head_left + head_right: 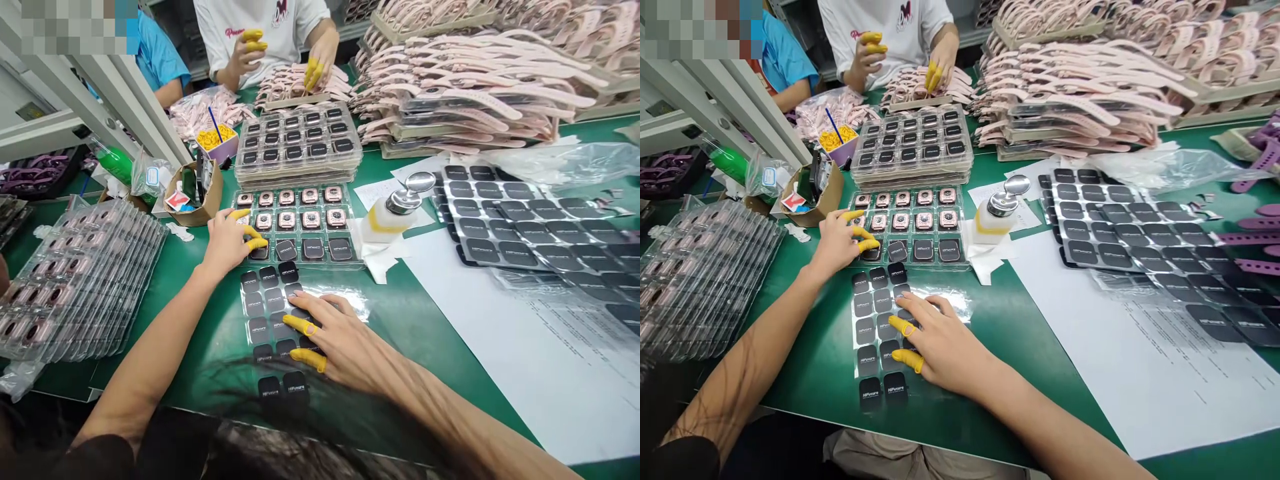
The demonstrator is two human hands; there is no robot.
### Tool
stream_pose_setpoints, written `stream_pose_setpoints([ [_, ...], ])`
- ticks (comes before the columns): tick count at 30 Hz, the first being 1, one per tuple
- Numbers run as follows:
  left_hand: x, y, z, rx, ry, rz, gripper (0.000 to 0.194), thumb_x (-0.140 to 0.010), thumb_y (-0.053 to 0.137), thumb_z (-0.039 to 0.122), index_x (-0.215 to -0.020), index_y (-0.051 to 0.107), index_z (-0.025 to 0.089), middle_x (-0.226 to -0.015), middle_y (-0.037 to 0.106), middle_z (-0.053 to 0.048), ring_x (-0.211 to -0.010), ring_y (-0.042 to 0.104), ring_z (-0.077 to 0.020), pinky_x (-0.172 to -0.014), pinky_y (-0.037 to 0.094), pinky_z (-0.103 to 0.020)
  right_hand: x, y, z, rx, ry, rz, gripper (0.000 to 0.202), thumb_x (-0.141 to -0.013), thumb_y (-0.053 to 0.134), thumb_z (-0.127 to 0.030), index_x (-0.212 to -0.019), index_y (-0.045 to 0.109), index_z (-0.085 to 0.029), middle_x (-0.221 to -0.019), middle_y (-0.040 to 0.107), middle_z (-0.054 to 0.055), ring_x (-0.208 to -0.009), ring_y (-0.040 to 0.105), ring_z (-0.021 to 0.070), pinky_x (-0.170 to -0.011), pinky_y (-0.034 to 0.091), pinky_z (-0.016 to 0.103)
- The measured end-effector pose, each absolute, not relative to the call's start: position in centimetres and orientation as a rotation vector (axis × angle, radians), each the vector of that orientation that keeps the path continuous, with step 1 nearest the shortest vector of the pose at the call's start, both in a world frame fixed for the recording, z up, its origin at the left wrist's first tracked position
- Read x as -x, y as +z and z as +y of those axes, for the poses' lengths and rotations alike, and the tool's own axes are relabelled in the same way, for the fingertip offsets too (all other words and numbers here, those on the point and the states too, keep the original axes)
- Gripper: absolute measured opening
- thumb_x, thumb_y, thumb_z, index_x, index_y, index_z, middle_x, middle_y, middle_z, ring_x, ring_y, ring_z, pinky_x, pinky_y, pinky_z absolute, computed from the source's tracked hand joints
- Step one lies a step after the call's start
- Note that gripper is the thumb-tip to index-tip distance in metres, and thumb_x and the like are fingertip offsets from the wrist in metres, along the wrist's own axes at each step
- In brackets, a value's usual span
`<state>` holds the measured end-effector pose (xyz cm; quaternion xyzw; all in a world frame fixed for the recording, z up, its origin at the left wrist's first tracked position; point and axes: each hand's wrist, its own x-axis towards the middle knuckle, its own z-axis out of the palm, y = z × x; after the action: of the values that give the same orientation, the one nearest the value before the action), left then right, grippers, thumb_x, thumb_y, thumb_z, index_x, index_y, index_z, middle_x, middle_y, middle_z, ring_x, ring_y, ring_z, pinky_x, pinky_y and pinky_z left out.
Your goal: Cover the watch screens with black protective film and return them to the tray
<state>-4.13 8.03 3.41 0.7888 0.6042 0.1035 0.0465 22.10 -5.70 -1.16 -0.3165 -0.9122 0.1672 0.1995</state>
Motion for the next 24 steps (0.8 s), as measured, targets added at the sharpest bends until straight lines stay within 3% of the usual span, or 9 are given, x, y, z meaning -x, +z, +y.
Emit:
stream_pose_setpoints([
  [4, 5.4, 4.9, 8.1, -2.512, 0.413, 2.028, 0.032, -0.103, 0.057, 0.042, -0.108, 0.083, 0.025, -0.128, 0.075, -0.013, -0.125, 0.060, -0.0355, -0.106, 0.044, -0.051, -22.1, -1.3, -5.7, 0.876, 0.468, -2.506, 0.044, -0.098, 0.067, -0.043, -0.141, 0.063, -0.032, -0.149, 0.064, 0.017, -0.141, 0.061, 0.0365, -0.106, 0.058, 0.063],
  [9, 9.2, 7.2, 8.8, -2.455, -0.128, 1.699, 0.031, -0.087, 0.077, 0.045, -0.112, 0.083, 0.028, -0.098, 0.079, -0.008, -0.090, 0.071, -0.0291, -0.078, 0.050, -0.036, -22.0, -1.1, -5.6, 0.866, 0.435, -2.528, 0.042, -0.099, 0.067, -0.044, -0.137, 0.065, -0.027, -0.147, 0.064, 0.020, -0.139, 0.063, 0.0364, -0.105, 0.058, 0.062],
  [13, 9.9, 7.2, 8.7, -2.622, -0.295, 1.523, 0.036, -0.094, 0.062, 0.045, -0.119, 0.080, 0.027, -0.091, 0.077, -0.010, -0.093, 0.070, -0.0292, -0.085, 0.051, -0.036, -22.0, -0.9, -5.5, 0.867, 0.396, -2.538, 0.039, -0.100, 0.065, -0.044, -0.134, 0.067, -0.024, -0.146, 0.065, 0.021, -0.137, 0.063, 0.0357, -0.105, 0.059, 0.060],
  [16, 10.1, 6.2, 8.3, -2.711, -0.276, 1.474, 0.037, -0.099, 0.052, 0.040, -0.122, 0.077, 0.026, -0.100, 0.076, -0.013, -0.102, 0.067, -0.0304, -0.095, 0.051, -0.042, -21.9, -1.1, -5.5, 0.872, 0.410, -2.510, 0.035, -0.101, 0.064, -0.040, -0.132, 0.067, -0.024, -0.145, 0.066, 0.020, -0.135, 0.065, 0.0351, -0.105, 0.059, 0.059],
  [20, 10.0, 4.9, 7.7, -2.613, 0.001, 1.715, 0.038, -0.101, 0.048, 0.034, -0.125, 0.072, 0.019, -0.110, 0.075, -0.017, -0.110, 0.066, -0.0330, -0.102, 0.051, -0.047, -21.9, -1.1, -5.2, 0.854, 0.415, -2.421, 0.031, -0.100, 0.067, -0.034, -0.128, 0.069, -0.023, -0.139, 0.070, 0.019, -0.130, 0.068, 0.0365, -0.100, 0.059, 0.057],
  [24, 5.9, 4.5, 5.0, -2.114, 0.880, 1.616, 0.027, -0.098, 0.058, 0.038, -0.117, 0.067, 0.021, -0.120, 0.072, -0.012, -0.115, 0.067, -0.0272, -0.106, 0.053, -0.045, -22.4, -0.1, -4.8, 0.886, 0.387, -2.148, 0.027, -0.102, 0.063, -0.026, -0.129, 0.064, -0.025, -0.121, 0.074, 0.013, -0.107, 0.074, 0.0297, -0.084, 0.062, 0.048],
])
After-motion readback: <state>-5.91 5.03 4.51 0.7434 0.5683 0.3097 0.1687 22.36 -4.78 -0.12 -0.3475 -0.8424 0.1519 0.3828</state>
